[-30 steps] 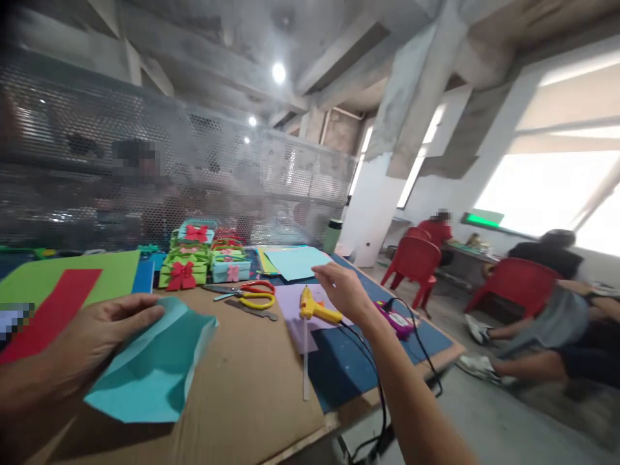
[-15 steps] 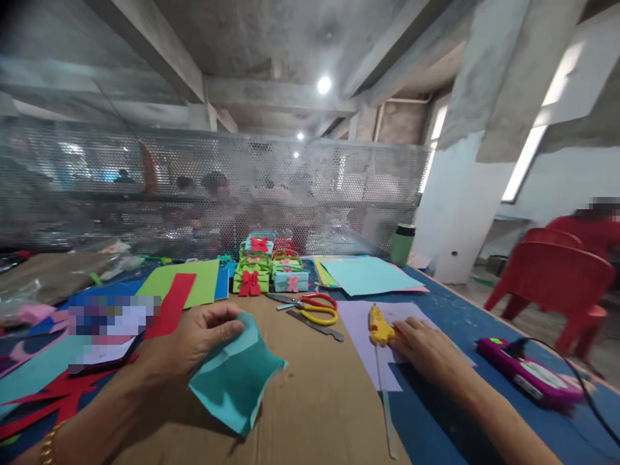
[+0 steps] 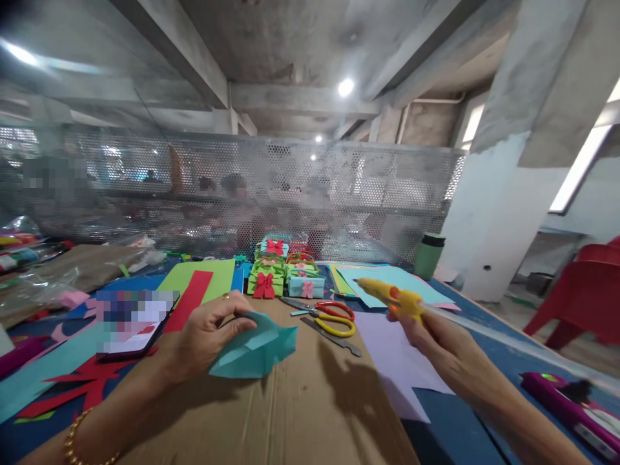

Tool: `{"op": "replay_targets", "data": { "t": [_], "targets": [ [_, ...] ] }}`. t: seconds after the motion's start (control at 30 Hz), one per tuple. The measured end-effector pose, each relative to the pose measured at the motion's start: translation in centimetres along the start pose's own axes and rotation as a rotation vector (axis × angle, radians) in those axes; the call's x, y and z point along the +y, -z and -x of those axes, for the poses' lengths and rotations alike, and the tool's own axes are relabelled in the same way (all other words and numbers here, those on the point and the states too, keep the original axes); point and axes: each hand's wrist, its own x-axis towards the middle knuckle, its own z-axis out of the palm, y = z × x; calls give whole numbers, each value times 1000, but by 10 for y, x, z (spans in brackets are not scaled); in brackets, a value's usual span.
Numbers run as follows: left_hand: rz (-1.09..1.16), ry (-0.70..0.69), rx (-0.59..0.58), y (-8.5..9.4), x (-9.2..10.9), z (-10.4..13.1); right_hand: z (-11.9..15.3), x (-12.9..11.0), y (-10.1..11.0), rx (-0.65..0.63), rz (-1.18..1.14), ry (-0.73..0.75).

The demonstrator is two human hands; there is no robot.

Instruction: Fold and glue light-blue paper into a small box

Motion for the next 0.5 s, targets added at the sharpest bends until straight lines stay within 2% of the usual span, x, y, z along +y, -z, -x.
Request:
{"op": "replay_targets", "data": {
  "t": [0.03,0.1,0.2,0.27,0.37,0.5],
  "targets": [
    [-23,7,-16,0,-1,0,-2,-17,-1,-49,-110,-44],
    [-64,20,-45,-1,-3,0,-6,-46,-5,-144,-306,-42],
    [-109,4,-79,-1,-6,1,-10,-72,-19,-266,-451,-19],
    [-134,-22,-89,-1,-8,1,-10,-76,-28,-316,-495,5],
    [-176,-54,-75,0,-8,2,-4,-71,-38,-316,-498,24],
    [-205,-61,-52,-2,-6,1,7,-63,-41,-334,-463,49]
  ]
}}
